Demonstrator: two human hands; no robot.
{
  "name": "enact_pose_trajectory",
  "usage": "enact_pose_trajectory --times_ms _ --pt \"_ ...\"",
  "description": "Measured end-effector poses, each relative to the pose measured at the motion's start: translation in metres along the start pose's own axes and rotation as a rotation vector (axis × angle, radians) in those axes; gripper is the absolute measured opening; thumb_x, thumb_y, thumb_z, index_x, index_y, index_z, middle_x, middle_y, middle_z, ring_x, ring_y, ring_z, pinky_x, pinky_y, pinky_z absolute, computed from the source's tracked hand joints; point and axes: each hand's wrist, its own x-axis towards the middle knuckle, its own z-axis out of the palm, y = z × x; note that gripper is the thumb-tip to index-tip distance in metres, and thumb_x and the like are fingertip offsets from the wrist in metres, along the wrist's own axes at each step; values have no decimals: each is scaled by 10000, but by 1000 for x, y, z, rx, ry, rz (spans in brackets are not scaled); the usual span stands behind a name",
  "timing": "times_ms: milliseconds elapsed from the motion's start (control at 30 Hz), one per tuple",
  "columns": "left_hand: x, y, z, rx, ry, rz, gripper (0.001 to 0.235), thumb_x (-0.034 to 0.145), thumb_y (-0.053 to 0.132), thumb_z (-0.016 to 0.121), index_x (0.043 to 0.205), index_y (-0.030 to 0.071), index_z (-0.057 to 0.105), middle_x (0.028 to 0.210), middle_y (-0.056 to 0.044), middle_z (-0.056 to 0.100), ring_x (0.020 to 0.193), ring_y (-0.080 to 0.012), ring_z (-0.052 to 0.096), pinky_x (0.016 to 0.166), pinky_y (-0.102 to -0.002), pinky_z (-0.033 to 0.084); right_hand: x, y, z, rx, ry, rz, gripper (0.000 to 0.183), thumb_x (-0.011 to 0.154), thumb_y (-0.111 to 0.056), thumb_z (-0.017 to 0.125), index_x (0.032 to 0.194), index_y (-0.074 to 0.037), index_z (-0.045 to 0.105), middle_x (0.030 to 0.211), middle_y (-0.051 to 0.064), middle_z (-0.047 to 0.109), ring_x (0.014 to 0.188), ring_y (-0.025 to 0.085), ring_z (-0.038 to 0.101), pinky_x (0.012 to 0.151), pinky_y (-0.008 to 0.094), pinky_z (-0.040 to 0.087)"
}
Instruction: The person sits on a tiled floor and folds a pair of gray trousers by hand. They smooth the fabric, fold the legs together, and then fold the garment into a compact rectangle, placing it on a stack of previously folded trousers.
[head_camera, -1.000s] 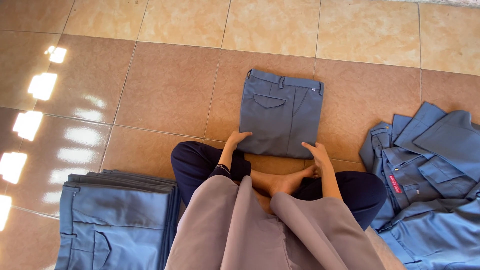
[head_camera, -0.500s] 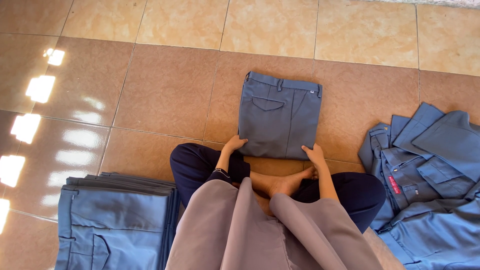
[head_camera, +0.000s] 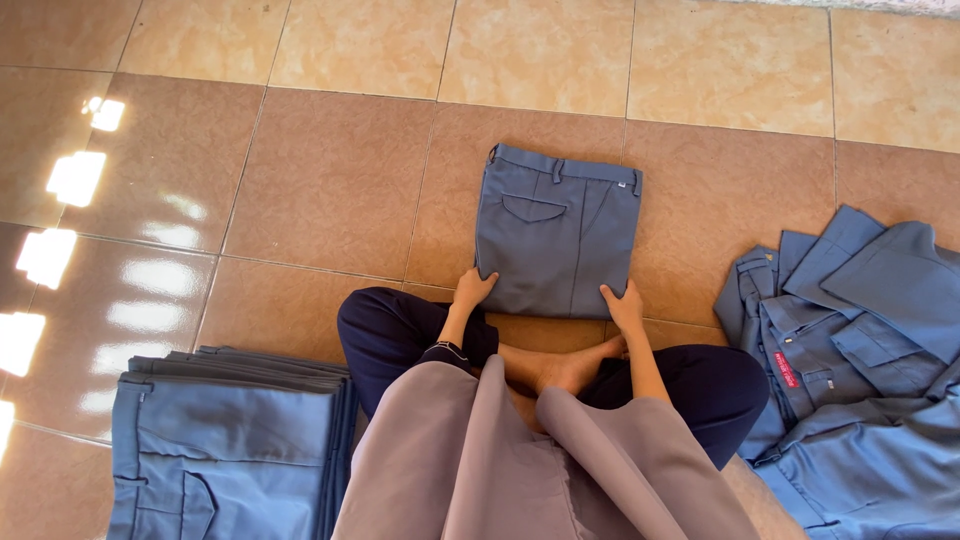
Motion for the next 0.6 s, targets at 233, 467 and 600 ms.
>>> enact_pose_trajectory --times_ms 233,467,600 --pt "11 -8 10 43 -9 -7 730 913 520 617 1316 -88 598 1272 -327 639 1228 -443 610 974 -519 542 -25 -32 -6 63 18 29 802 927 -455 746 1466 60 447 1444 332 492 1376 477 450 1115 592 390" --pt "2 -5 8 38 2 -21 774 898 554 611 1331 -87 592 1279 -315 644 1234 -436 613 984 -536 526 -16 -18 -3 101 0 20 843 882 -449 806 1460 51 450 1433 328 494 1372 478 452 1108 595 388" --pt "-5 1 3 50 41 -13 774 883 573 630 1319 -67 613 1258 -296 661 1218 -424 627 968 -533 534 -16 -18 -2 80 9 14 832 889 -440 796 1455 61 449 1423 342 491 1368 492 450 1102 603 393"
